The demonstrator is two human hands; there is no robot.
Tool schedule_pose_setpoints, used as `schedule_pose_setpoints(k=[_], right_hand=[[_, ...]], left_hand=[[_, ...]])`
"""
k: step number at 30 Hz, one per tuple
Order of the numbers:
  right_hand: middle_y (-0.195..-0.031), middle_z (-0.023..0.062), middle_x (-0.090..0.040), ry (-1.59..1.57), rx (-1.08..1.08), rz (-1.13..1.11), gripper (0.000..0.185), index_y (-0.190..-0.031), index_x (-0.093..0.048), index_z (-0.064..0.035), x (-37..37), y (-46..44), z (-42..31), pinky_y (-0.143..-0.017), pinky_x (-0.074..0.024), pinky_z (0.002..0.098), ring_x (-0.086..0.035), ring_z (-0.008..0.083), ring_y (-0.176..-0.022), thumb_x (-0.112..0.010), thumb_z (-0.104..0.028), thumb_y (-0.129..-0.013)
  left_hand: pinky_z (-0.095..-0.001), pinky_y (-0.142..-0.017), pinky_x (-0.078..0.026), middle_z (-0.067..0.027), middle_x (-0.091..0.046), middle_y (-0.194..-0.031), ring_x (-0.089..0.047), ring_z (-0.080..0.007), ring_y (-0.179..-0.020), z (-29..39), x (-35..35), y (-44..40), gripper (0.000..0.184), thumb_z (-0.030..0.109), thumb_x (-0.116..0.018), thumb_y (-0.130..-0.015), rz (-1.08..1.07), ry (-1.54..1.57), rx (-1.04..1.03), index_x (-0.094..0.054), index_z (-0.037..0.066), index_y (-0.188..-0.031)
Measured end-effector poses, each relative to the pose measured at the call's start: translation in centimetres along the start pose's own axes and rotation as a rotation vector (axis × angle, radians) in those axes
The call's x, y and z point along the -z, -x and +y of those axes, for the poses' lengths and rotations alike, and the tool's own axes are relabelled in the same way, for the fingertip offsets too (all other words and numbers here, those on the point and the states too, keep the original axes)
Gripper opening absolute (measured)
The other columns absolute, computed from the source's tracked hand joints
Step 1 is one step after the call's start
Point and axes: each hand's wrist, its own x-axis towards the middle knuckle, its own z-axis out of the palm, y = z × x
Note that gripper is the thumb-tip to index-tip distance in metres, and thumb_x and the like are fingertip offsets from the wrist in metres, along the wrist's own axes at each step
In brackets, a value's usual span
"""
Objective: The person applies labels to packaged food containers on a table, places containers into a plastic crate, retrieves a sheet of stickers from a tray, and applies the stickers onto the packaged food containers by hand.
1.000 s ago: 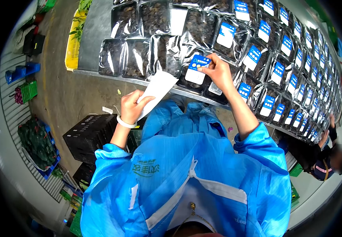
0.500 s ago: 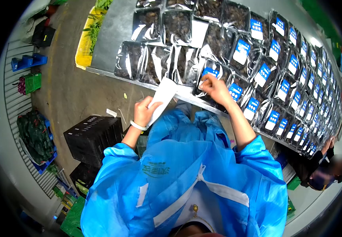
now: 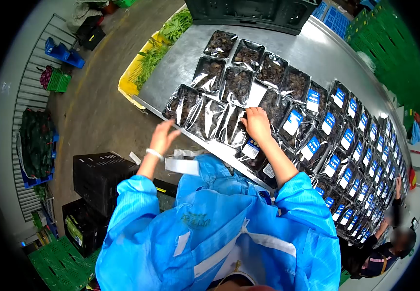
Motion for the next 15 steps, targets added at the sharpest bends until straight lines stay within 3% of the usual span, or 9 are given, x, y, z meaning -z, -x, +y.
schedule_pose_setpoints(k=[4, 6, 7, 10, 11, 12, 15], right_hand=[[-0.089, 0.0123, -0.065, 0.122, -0.075, -0.056, 0.029, -0.089, -0.065, -0.0018, -3.6, -1.3, -0.2, -0.086, -0.0435, 0.0407, -0.058, 0.0291, -0.093, -0.074, -0.027, -0.077], [-0.087, 0.0119, -0.065, 0.181, -0.138, -0.062, 0.028, -0.087, -0.065, -0.0024, -5.4, -2.1, -0.5, -0.086, -0.043, 0.0406, -0.058, 0.0286, -0.092, -0.073, -0.027, -0.077], [-0.087, 0.0122, -0.065, 0.224, -0.16, -0.093, 0.028, -0.087, -0.065, -0.0021, -5.6, -2.1, -0.3, -0.086, -0.0428, 0.0417, -0.058, 0.0288, -0.092, -0.073, -0.027, -0.077], [-0.087, 0.0115, -0.062, 0.149, -0.157, -0.074, 0.02, -0.086, -0.063, -0.0018, -4.8, -3.1, -0.4, -0.083, -0.0437, 0.0415, -0.057, 0.0304, -0.09, -0.07, -0.019, -0.077], [-0.086, 0.0119, -0.061, 0.107, -0.15, -0.095, 0.016, -0.085, -0.061, -0.0022, -4.9, -3.4, -0.3, -0.082, -0.0436, 0.0416, -0.056, 0.0308, -0.089, -0.068, -0.015, -0.078], [-0.085, 0.0123, -0.059, 0.064, -0.14, -0.116, 0.013, -0.084, -0.06, -0.0026, -4.9, -3.5, -0.1, -0.08, -0.0436, 0.0417, -0.056, 0.0312, -0.088, -0.066, -0.012, -0.078], [-0.088, 0.0142, -0.057, 0.011, -0.114, -0.152, 0.011, -0.086, -0.055, -0.0015, -3.1, -4.3, -1.5, -0.083, -0.0442, 0.0427, -0.056, 0.0331, -0.091, -0.061, -0.005, -0.078]], left_hand=[[-0.0441, -0.104, -0.039, -0.0244, -0.056, -0.129, -0.05, -0.0399, -0.122, -5.4, -1.3, -8.4, 0.066, 0.039, -0.068, -0.089, 0.174, -0.067, 0.145, -0.048, -0.004, -0.134], [-0.0444, -0.105, -0.039, -0.0264, -0.057, -0.128, -0.05, -0.0416, -0.122, -8.5, -2.5, -12.9, 0.076, 0.045, -0.068, -0.088, 0.09, -0.12, 0.28, -0.043, -0.006, -0.138], [-0.0423, -0.094, -0.045, -0.0244, -0.063, -0.115, -0.058, -0.04, -0.106, -10.1, -5.0, -14.7, 0.062, 0.046, -0.068, -0.087, 0.141, -0.057, 0.242, -0.056, -0.003, -0.123], [-0.0399, -0.077, -0.047, -0.0181, -0.065, -0.092, -0.057, -0.034, -0.082, -11.2, -5.5, -18.4, 0.041, 0.042, -0.069, -0.087, -0.358, 0.191, 0.377, -0.062, 0.002, -0.093], [-0.0379, -0.066, -0.041, -0.0118, -0.057, -0.074, -0.05, -0.0244, -0.069, -11.6, -6.4, -17.9, 0.042, 0.039, -0.07, -0.088, -0.168, 0.201, 0.145, -0.05, 0.004, -0.073], [-0.0355, -0.064, -0.039, -0.0076, -0.046, -0.066, -0.043, -0.0177, -0.066, -11.5, -6.7, -17.8, 0.041, 0.034, -0.068, -0.09, -0.159, 0.274, 0.082, -0.045, 0.005, -0.072], [-0.0297, -0.06, -0.033, -0.0003, -0.032, -0.067, -0.033, -0.0113, -0.066, -11.8, -4.8, -16.8, 0.039, 0.026, -0.064, -0.095, -0.208, 0.589, 0.19, -0.039, 0.006, -0.072]])
